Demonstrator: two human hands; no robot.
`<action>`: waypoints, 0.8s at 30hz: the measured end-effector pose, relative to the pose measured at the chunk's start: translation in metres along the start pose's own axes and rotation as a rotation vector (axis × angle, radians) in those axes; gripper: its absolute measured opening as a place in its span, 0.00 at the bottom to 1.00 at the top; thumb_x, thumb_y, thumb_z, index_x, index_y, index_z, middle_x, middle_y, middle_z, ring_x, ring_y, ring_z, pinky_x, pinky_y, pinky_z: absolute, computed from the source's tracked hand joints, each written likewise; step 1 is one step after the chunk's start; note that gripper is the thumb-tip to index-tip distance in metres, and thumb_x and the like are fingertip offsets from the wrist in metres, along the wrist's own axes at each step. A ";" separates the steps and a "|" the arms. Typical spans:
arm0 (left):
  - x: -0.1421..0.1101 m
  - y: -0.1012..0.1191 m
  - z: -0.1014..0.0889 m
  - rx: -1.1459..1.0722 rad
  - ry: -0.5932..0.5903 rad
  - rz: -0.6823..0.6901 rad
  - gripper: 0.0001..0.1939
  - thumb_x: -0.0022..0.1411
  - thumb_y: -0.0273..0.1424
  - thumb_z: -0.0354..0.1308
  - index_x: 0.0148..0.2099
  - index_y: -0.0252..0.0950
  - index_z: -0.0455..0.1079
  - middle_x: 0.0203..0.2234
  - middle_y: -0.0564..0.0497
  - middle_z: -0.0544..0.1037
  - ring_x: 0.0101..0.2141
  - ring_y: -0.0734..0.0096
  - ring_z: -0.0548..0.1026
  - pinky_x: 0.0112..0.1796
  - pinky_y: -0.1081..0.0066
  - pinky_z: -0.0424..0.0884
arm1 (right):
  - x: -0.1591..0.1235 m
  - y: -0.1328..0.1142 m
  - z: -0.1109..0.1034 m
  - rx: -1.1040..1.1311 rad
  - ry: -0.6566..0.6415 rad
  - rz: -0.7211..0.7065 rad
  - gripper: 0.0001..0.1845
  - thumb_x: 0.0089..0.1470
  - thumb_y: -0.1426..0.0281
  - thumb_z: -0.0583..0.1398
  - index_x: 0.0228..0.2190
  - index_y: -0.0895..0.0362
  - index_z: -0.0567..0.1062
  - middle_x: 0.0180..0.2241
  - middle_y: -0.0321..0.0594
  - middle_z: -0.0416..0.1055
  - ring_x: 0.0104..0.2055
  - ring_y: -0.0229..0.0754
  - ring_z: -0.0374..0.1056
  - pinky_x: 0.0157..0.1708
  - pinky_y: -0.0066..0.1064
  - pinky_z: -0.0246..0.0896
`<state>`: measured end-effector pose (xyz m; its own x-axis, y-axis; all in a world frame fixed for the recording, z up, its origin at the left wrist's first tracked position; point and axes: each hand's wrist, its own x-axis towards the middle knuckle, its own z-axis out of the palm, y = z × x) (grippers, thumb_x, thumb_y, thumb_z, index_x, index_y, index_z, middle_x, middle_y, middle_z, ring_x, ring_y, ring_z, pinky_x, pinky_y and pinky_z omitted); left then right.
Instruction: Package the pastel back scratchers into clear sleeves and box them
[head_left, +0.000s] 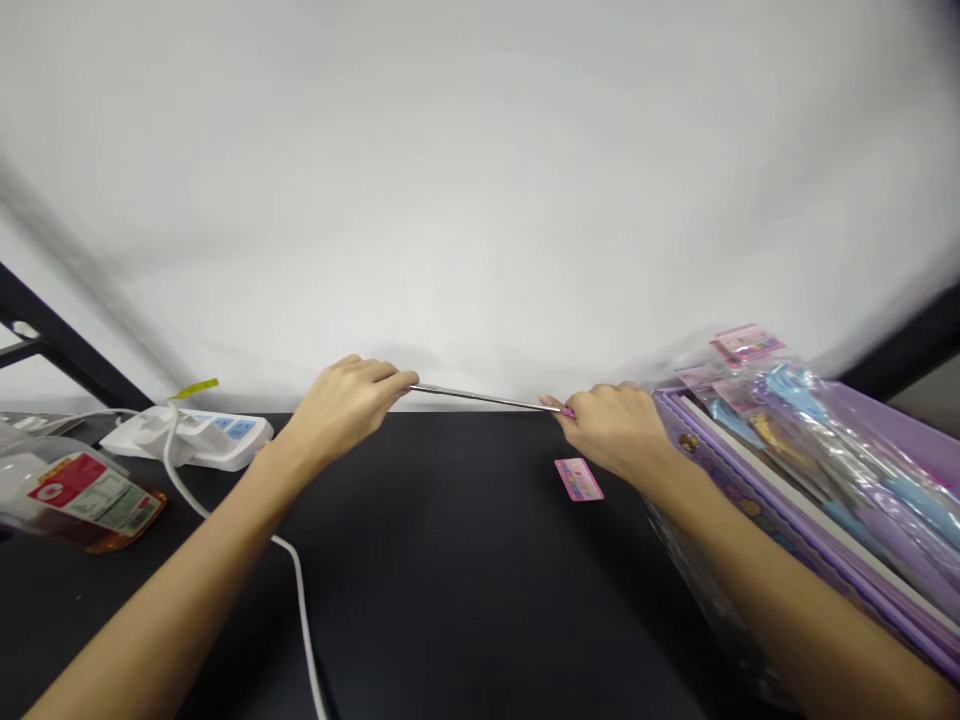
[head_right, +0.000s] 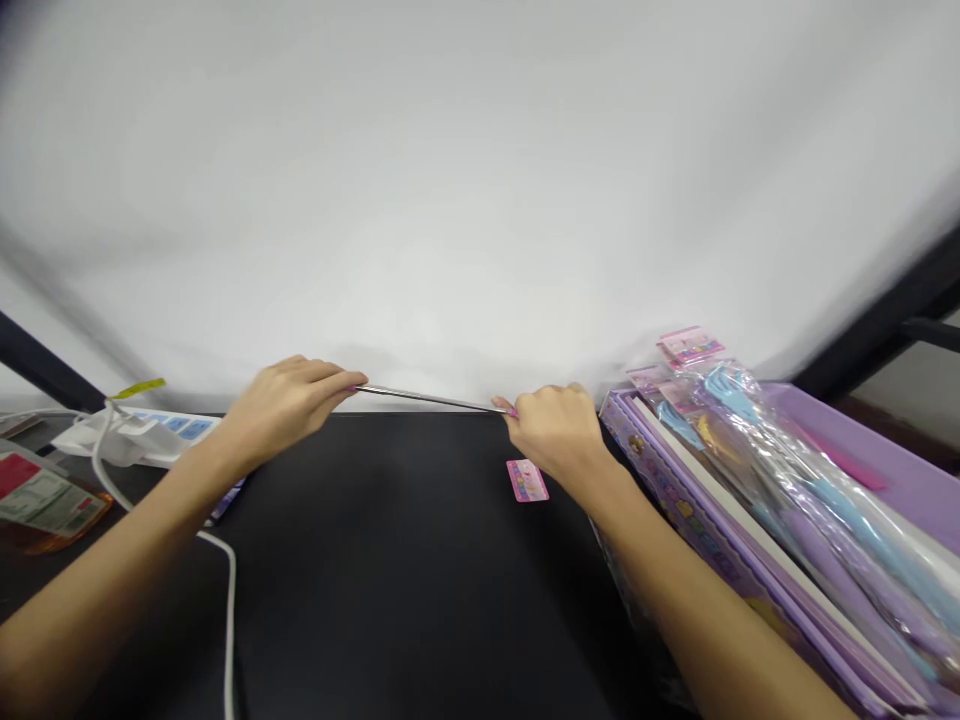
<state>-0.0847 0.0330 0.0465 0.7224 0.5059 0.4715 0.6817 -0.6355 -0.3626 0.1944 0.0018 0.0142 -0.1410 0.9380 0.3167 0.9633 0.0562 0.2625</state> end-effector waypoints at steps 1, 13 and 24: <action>0.002 0.004 -0.002 0.022 -0.002 -0.005 0.12 0.69 0.27 0.46 0.44 0.36 0.71 0.32 0.47 0.75 0.32 0.64 0.73 0.36 0.64 0.66 | 0.000 -0.002 0.000 -0.003 0.025 -0.012 0.32 0.66 0.60 0.44 0.26 0.63 0.79 0.27 0.57 0.76 0.31 0.52 0.73 0.30 0.36 0.49; 0.000 0.005 0.005 0.166 0.048 -0.117 0.11 0.66 0.32 0.48 0.35 0.35 0.70 0.25 0.48 0.72 0.31 0.62 0.72 0.34 0.65 0.63 | 0.003 0.001 -0.014 0.183 -0.070 0.169 0.34 0.63 0.50 0.44 0.27 0.57 0.80 0.24 0.50 0.75 0.30 0.51 0.72 0.26 0.33 0.45; -0.027 -0.031 0.004 0.264 0.021 -0.384 0.14 0.64 0.34 0.49 0.30 0.36 0.71 0.23 0.48 0.78 0.25 0.64 0.74 0.24 0.69 0.49 | -0.007 0.026 -0.007 0.046 -0.081 0.226 0.30 0.64 0.58 0.45 0.28 0.59 0.80 0.26 0.53 0.76 0.31 0.53 0.73 0.27 0.34 0.48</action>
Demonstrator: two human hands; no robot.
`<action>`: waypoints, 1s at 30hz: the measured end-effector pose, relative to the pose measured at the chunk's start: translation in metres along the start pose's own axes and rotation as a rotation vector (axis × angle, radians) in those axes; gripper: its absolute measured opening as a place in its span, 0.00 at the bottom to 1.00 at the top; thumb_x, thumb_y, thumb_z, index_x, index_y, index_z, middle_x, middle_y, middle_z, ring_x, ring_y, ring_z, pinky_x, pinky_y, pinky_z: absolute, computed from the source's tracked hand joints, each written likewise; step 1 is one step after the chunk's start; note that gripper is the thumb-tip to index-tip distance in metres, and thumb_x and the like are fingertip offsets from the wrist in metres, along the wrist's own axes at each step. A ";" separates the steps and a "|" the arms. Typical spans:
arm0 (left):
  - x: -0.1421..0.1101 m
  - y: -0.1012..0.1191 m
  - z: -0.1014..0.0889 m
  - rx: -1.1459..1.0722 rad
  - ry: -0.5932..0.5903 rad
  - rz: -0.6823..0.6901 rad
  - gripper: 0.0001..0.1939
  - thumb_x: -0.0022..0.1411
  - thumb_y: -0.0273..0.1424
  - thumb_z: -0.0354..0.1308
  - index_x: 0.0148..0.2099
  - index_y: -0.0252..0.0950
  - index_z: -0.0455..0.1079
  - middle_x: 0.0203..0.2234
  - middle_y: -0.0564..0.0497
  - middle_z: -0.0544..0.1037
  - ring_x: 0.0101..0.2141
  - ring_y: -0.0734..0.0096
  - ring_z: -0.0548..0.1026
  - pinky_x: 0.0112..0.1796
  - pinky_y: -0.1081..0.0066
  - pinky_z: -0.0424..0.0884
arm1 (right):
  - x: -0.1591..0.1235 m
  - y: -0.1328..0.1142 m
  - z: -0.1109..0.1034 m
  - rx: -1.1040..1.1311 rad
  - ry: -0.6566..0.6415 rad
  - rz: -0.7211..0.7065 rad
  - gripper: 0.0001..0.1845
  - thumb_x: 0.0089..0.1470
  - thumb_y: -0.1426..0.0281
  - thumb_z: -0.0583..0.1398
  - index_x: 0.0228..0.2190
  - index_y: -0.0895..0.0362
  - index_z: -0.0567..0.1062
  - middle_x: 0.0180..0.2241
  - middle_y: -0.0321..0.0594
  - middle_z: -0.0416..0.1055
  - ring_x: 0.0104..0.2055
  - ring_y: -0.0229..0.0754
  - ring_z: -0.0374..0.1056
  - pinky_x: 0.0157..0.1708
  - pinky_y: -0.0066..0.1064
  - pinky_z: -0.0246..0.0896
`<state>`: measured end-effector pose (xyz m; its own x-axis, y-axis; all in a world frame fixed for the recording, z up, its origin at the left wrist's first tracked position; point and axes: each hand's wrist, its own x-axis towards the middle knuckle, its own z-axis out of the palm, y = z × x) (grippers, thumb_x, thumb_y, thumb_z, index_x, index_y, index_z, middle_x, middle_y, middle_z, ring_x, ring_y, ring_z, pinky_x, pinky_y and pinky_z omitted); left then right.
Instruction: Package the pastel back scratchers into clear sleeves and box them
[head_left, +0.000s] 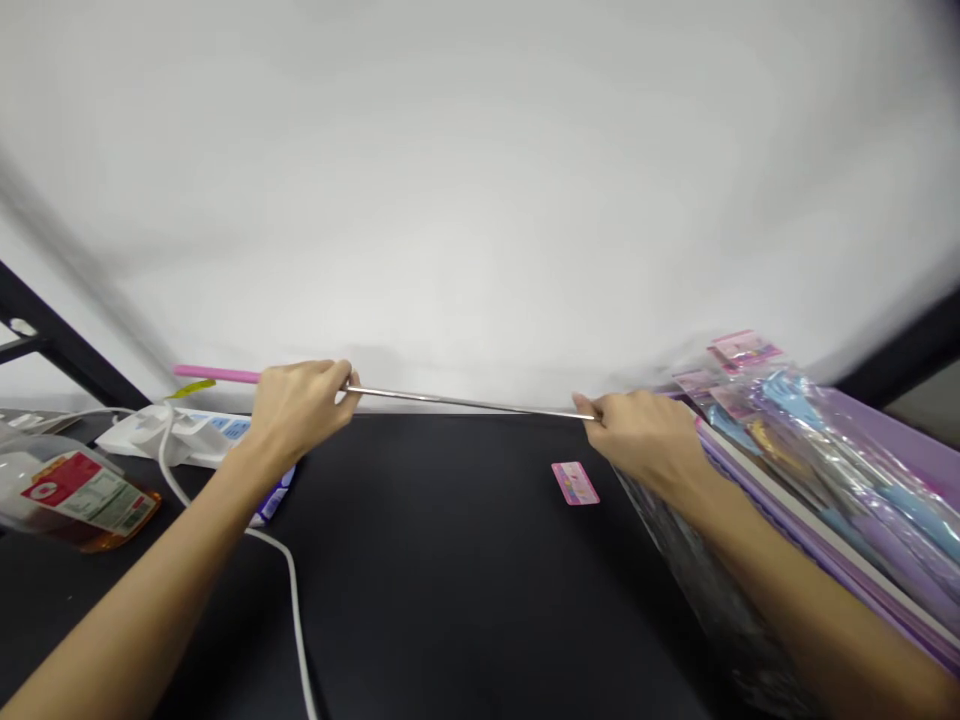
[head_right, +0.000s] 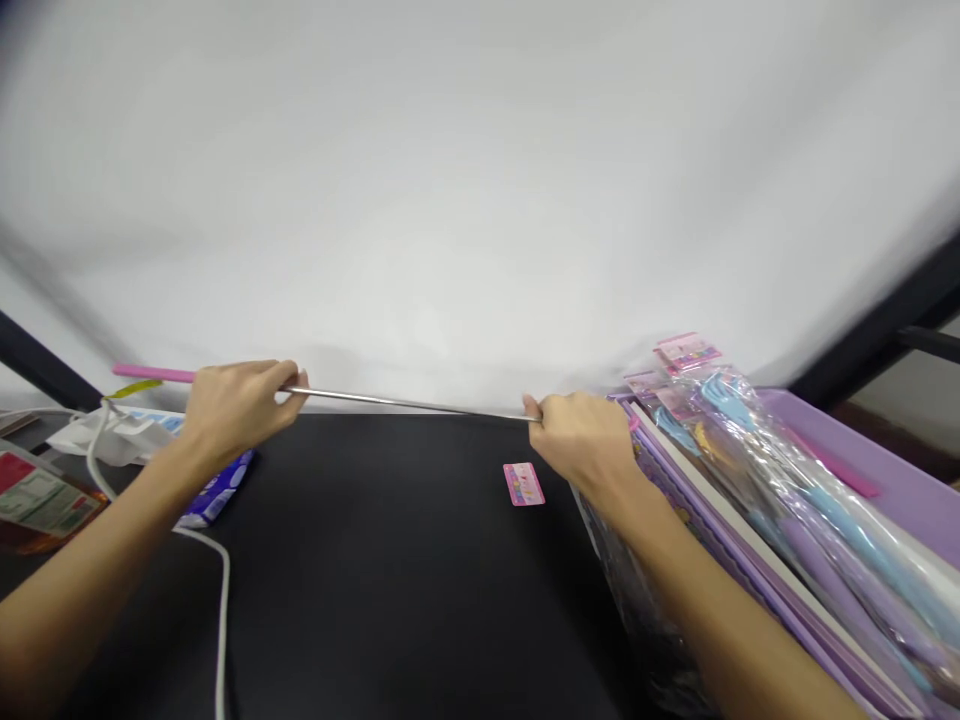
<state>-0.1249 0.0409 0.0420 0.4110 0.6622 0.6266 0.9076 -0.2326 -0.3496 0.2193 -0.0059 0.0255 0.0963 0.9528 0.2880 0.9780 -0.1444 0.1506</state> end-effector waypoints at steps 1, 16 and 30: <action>-0.003 -0.006 0.001 -0.002 -0.005 -0.003 0.14 0.64 0.34 0.49 0.29 0.36 0.70 0.23 0.48 0.78 0.25 0.64 0.75 0.24 0.69 0.49 | -0.001 0.005 0.001 0.018 -0.012 0.000 0.30 0.64 0.57 0.46 0.27 0.58 0.80 0.26 0.53 0.76 0.30 0.52 0.72 0.27 0.34 0.48; 0.017 0.059 -0.028 -0.108 0.002 0.250 0.11 0.65 0.31 0.49 0.33 0.35 0.70 0.25 0.47 0.76 0.28 0.61 0.76 0.31 0.64 0.62 | -0.002 -0.036 -0.013 0.157 0.043 -0.027 0.20 0.57 0.61 0.51 0.28 0.54 0.80 0.26 0.47 0.77 0.30 0.49 0.71 0.25 0.34 0.44; 0.030 0.046 -0.024 -0.593 -0.290 0.352 0.18 0.70 0.43 0.45 0.42 0.41 0.73 0.29 0.52 0.78 0.30 0.69 0.75 0.30 0.71 0.61 | 0.002 -0.029 -0.023 0.028 0.015 -0.351 0.17 0.60 0.64 0.52 0.27 0.57 0.76 0.27 0.45 0.75 0.30 0.45 0.69 0.29 0.33 0.43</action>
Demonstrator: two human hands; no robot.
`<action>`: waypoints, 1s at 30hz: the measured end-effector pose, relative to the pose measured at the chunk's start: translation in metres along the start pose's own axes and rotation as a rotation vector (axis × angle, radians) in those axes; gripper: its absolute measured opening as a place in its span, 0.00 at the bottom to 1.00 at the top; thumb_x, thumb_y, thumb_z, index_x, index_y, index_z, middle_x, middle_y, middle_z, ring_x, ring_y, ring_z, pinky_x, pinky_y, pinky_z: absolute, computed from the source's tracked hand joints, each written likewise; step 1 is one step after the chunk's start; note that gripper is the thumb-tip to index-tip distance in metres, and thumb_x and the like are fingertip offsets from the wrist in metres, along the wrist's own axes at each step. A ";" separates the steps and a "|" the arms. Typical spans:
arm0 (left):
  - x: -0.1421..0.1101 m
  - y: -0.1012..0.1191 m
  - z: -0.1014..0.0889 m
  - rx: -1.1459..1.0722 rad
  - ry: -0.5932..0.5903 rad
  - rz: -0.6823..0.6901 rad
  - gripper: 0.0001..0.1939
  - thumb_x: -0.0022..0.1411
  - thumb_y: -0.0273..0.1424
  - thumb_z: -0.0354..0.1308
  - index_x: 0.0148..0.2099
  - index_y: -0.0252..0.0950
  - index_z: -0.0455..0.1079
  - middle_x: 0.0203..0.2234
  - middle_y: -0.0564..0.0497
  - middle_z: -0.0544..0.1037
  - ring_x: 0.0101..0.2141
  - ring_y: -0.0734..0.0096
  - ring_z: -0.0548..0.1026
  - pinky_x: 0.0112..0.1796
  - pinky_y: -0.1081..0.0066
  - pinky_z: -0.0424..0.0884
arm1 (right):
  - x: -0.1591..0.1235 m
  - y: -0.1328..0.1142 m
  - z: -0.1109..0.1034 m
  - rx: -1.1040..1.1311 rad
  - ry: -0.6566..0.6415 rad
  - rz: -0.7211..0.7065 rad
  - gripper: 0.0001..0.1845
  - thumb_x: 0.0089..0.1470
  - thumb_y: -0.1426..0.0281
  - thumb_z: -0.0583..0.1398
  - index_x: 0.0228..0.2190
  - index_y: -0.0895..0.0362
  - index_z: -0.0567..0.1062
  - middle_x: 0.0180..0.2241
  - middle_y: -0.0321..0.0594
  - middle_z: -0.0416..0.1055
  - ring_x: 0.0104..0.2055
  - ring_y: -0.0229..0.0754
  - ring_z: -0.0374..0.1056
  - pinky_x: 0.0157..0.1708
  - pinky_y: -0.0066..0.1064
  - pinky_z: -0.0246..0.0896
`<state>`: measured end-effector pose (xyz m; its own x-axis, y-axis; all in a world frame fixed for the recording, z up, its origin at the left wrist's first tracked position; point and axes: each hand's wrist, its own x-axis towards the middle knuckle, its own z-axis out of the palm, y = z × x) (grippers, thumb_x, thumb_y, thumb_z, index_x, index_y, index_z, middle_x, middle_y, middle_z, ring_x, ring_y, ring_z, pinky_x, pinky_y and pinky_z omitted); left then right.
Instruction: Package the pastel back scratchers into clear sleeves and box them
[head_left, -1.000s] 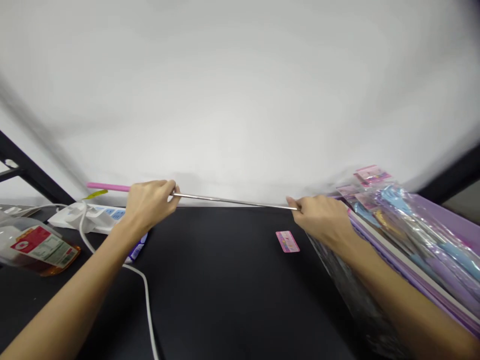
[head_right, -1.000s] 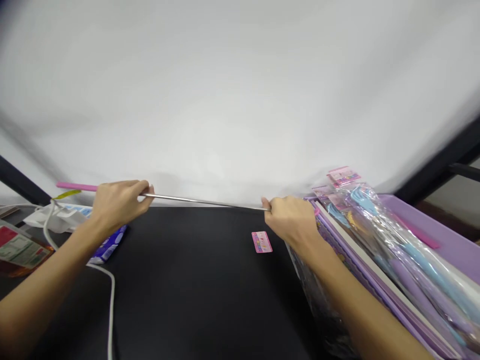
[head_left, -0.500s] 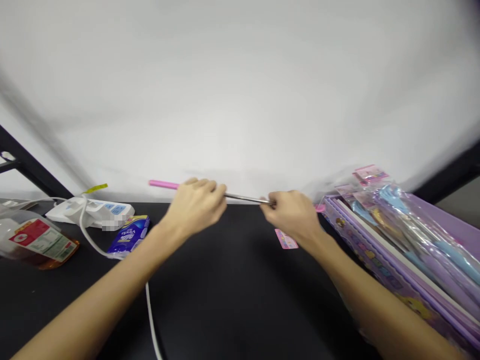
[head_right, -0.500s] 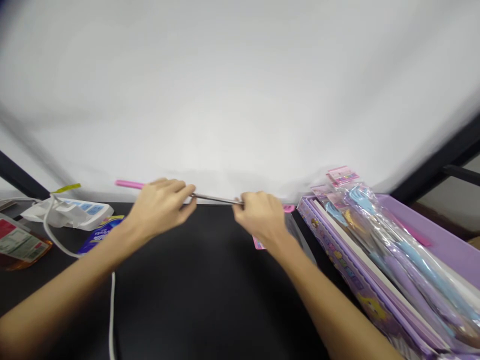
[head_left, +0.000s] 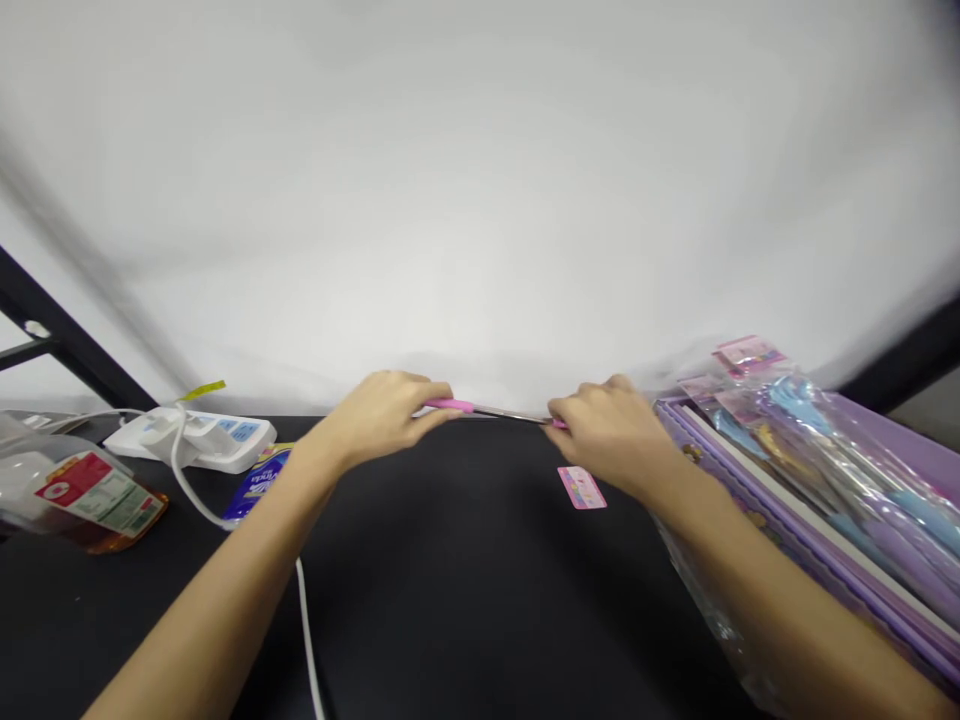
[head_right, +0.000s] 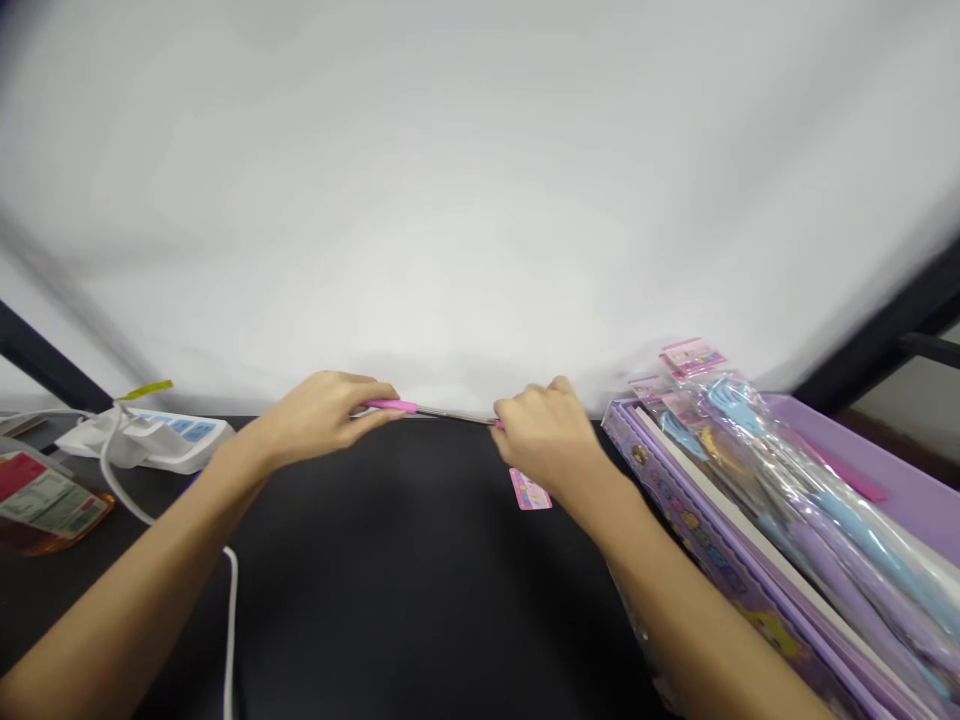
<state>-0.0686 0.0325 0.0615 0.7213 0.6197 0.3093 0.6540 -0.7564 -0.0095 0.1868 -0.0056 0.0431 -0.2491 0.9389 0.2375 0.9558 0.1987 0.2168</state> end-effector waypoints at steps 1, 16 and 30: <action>-0.003 -0.006 -0.002 -0.025 -0.009 -0.008 0.18 0.70 0.43 0.45 0.42 0.41 0.73 0.29 0.52 0.78 0.30 0.69 0.74 0.31 0.71 0.61 | -0.001 0.007 0.000 -0.013 -0.033 0.013 0.19 0.61 0.63 0.51 0.26 0.57 0.76 0.27 0.46 0.75 0.29 0.45 0.68 0.29 0.33 0.43; 0.000 0.004 0.015 0.009 -0.173 -0.017 0.09 0.69 0.32 0.47 0.45 0.42 0.68 0.30 0.53 0.78 0.30 0.67 0.75 0.29 0.71 0.59 | -0.004 0.034 -0.003 0.773 -0.287 -0.044 0.37 0.46 0.58 0.65 0.57 0.52 0.65 0.47 0.42 0.73 0.45 0.43 0.70 0.40 0.28 0.63; 0.007 0.014 0.029 -0.100 -0.204 -0.014 0.06 0.68 0.30 0.45 0.42 0.41 0.63 0.27 0.53 0.73 0.26 0.69 0.69 0.27 0.71 0.56 | -0.005 0.041 0.018 0.298 -0.748 0.480 0.18 0.36 0.84 0.62 0.34 0.66 0.76 0.20 0.46 0.73 0.23 0.49 0.73 0.22 0.34 0.66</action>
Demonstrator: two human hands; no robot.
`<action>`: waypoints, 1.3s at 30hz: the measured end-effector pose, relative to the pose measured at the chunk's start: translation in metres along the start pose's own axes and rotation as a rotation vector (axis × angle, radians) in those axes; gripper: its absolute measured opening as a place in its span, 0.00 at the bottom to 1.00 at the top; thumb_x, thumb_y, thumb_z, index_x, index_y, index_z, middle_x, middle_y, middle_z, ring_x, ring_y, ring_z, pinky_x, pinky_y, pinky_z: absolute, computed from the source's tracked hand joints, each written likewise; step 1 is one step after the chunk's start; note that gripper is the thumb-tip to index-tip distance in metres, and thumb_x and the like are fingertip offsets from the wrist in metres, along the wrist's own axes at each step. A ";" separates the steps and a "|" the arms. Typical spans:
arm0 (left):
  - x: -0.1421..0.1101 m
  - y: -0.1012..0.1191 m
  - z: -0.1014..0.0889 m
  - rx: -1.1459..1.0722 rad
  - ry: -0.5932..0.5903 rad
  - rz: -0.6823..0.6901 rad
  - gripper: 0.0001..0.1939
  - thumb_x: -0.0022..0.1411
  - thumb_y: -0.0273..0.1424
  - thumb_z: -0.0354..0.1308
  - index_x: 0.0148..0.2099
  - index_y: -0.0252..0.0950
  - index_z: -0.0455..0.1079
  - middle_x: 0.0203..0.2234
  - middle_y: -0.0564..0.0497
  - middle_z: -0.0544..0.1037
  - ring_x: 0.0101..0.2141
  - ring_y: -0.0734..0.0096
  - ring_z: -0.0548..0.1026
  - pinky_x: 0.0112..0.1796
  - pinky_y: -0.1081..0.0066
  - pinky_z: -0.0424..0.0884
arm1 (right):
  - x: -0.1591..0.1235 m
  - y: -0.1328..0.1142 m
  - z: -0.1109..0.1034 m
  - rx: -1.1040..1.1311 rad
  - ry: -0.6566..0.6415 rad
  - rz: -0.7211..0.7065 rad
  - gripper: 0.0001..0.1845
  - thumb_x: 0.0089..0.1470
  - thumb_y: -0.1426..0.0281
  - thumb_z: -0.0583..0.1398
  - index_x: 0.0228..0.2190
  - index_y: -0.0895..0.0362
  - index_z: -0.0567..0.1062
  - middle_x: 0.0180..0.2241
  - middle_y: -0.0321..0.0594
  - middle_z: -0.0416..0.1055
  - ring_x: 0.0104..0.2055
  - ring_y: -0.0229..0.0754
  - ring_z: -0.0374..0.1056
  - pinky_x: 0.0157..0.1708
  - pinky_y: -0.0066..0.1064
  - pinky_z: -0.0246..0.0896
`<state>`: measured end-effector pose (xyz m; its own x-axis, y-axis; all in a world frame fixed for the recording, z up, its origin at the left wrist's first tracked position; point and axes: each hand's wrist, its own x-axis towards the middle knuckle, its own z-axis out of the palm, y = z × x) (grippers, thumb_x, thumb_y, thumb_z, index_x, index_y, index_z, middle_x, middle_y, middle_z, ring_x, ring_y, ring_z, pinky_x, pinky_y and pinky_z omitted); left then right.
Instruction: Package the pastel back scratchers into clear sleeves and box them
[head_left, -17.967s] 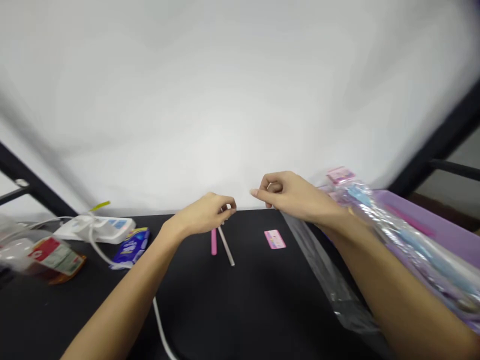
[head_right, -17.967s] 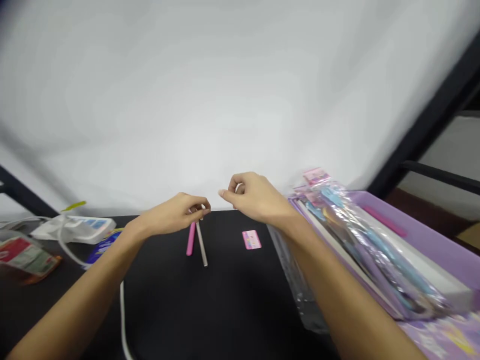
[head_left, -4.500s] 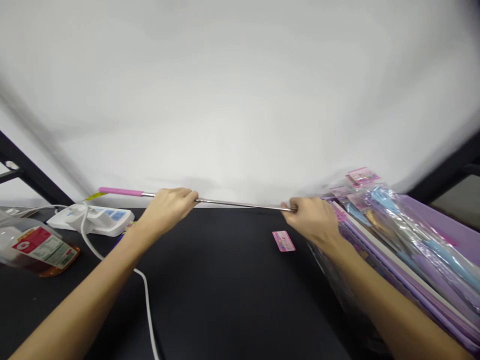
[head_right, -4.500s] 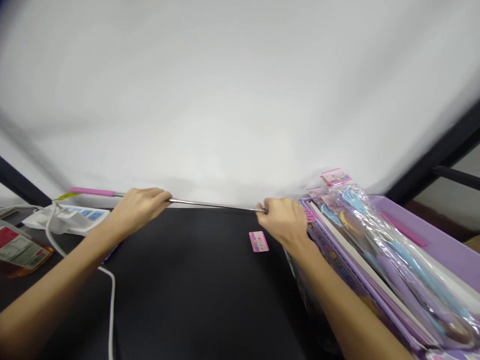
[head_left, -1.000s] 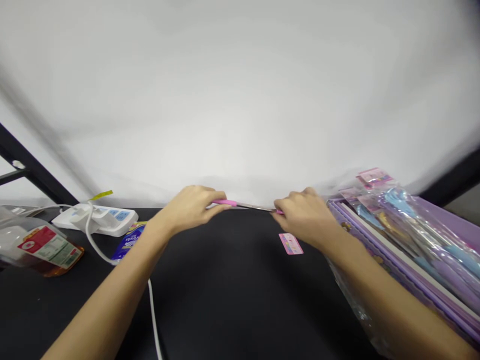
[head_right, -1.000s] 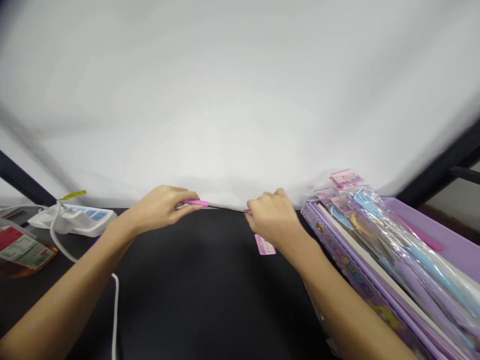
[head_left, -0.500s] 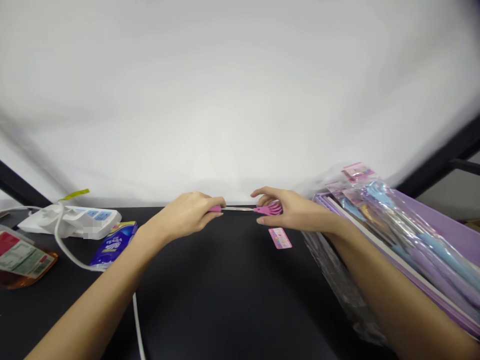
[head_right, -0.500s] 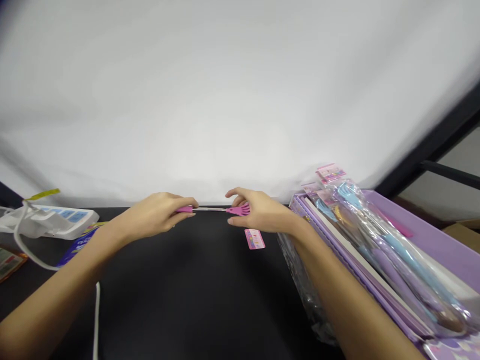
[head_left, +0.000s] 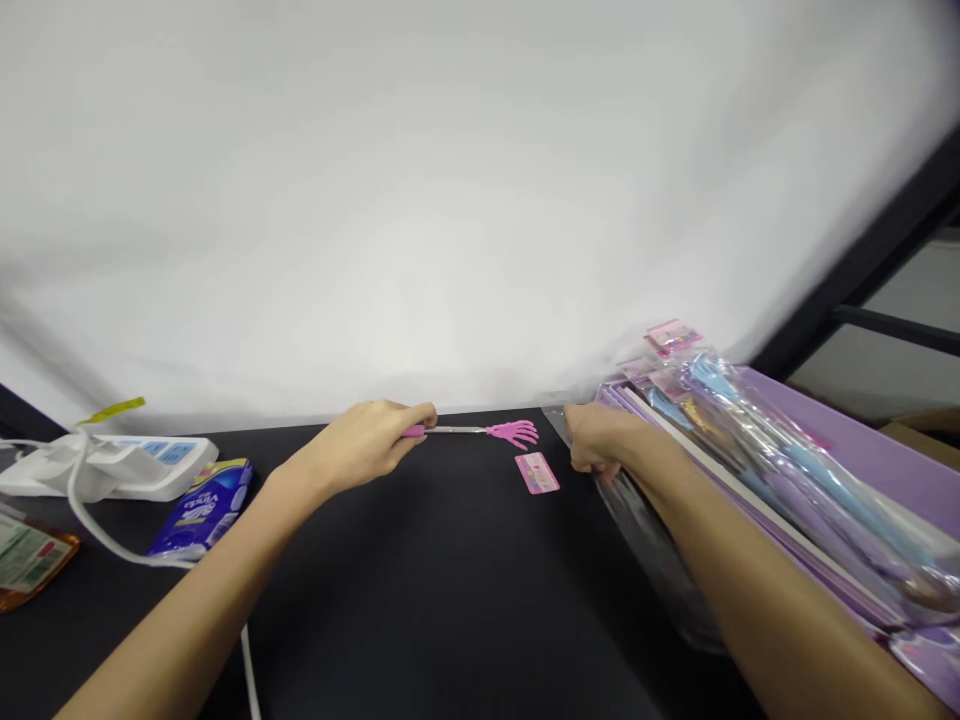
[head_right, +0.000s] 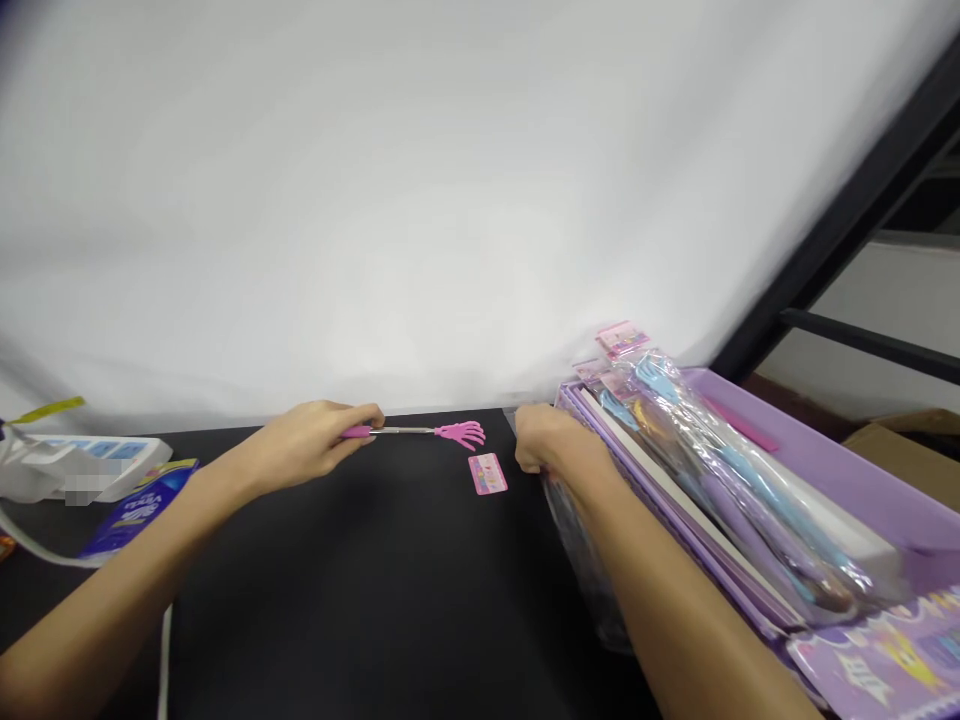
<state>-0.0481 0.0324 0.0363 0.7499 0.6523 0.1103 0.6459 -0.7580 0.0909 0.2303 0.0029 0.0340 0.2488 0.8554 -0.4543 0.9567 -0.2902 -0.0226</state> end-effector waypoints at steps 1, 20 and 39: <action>0.000 0.001 0.000 -0.005 0.001 0.001 0.06 0.68 0.30 0.45 0.41 0.41 0.63 0.27 0.54 0.72 0.25 0.69 0.68 0.27 0.71 0.56 | 0.002 -0.001 0.001 0.015 0.005 -0.014 0.18 0.35 0.85 0.62 0.34 0.65 0.76 0.20 0.46 0.74 0.23 0.49 0.73 0.23 0.34 0.66; 0.006 0.018 0.007 -0.062 0.168 0.142 0.15 0.72 0.35 0.44 0.49 0.37 0.69 0.32 0.49 0.75 0.31 0.68 0.73 0.33 0.71 0.62 | -0.012 -0.048 0.004 1.372 -0.141 -0.710 0.32 0.59 0.43 0.47 0.33 0.58 0.75 0.33 0.46 0.77 0.39 0.46 0.74 0.41 0.36 0.70; 0.008 0.012 0.006 -0.116 0.068 0.026 0.15 0.71 0.38 0.45 0.37 0.38 0.68 0.25 0.52 0.72 0.25 0.71 0.69 0.27 0.72 0.58 | 0.007 0.027 -0.001 0.269 -0.147 -0.030 0.19 0.29 0.70 0.73 0.14 0.57 0.67 0.14 0.37 0.68 0.22 0.45 0.71 0.23 0.33 0.68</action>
<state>-0.0335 0.0284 0.0322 0.7519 0.6339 0.1809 0.6027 -0.7723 0.2008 0.2582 0.0016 0.0316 0.1779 0.7999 -0.5732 0.8842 -0.3856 -0.2637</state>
